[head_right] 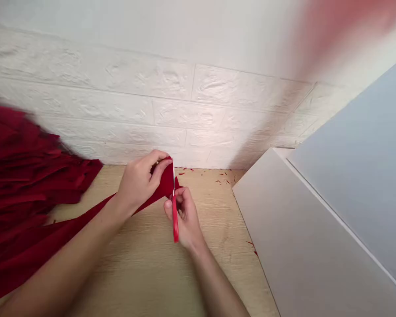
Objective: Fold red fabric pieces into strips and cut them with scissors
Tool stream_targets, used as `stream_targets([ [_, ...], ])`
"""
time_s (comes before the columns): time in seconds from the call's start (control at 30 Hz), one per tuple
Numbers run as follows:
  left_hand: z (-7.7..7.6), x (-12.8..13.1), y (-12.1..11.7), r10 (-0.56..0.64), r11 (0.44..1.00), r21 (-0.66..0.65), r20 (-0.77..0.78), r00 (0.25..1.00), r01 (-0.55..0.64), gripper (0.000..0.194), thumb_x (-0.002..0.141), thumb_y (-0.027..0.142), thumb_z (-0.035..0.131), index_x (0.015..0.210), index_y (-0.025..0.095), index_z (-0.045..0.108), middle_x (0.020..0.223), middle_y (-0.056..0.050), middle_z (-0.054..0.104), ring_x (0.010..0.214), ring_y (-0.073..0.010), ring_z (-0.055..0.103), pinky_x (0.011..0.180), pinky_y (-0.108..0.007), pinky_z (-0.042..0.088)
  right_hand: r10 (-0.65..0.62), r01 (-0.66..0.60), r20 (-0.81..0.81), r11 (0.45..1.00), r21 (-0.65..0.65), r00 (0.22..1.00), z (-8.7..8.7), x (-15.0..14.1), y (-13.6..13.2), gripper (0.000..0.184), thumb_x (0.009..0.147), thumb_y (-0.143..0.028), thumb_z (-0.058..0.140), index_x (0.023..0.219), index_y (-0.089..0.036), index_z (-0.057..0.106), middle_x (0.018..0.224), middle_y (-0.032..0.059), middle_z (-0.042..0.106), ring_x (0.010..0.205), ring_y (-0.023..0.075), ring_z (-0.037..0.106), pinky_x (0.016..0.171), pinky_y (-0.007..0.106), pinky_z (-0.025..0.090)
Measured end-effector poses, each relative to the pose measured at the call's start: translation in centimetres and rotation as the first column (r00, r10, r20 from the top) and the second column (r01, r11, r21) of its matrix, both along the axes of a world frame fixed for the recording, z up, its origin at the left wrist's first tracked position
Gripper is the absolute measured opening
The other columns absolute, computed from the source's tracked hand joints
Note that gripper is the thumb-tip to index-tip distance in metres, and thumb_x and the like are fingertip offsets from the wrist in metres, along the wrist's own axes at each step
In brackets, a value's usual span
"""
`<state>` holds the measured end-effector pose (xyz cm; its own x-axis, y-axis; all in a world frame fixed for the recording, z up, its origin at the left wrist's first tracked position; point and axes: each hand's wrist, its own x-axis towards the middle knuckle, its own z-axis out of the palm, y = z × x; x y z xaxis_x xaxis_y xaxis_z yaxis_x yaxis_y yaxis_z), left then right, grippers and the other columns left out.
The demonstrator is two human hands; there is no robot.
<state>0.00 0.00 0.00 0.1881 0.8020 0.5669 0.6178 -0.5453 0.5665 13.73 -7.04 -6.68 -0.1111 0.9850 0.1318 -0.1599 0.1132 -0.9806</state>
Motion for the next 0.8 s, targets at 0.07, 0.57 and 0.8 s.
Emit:
stream_targets([
  [0.07,0.14,-0.07,-0.23,-0.006,0.999,-0.035,-0.007,1.0,0.006,0.022,0.099,0.033,0.048,0.094,0.021,0.066,0.081,0.003,0.072,0.065,-0.0119,0.06,0.064,-0.026,0.039,-0.003,0.003,0.0,1.0,0.002,1.0,-0.09,-0.12,-0.07,0.039,0.091,-0.058,0.06,0.09,-0.024,0.042,0.072,-0.0063,0.04,0.063,0.012,0.032,0.061,0.028,0.026],
  [0.57,-0.05,-0.03,-0.07,-0.023,0.994,-0.105,0.103,0.994,0.034,0.014,0.095,0.033,0.055,0.094,0.022,0.062,0.09,0.002,0.076,0.076,-0.0152,0.069,0.065,-0.026,0.044,-0.019,0.018,-0.014,0.998,-0.052,1.0,0.44,-0.42,-0.02,0.042,0.09,-0.059,0.061,0.083,-0.024,0.039,0.06,-0.0088,0.041,0.054,0.0094,0.031,0.054,0.026,0.022],
  [0.8,-0.09,-0.16,0.05,-0.014,0.995,-0.098,0.081,0.997,0.022,0.014,0.096,0.033,0.054,0.095,0.022,0.061,0.092,0.001,0.076,0.08,-0.016,0.071,0.069,-0.027,0.047,-0.04,0.04,-0.002,0.997,-0.071,0.999,0.59,-0.64,0.04,0.046,0.087,-0.063,0.062,0.079,-0.024,0.039,0.056,-0.0097,0.04,0.048,0.0077,0.03,0.048,0.024,0.021],
])
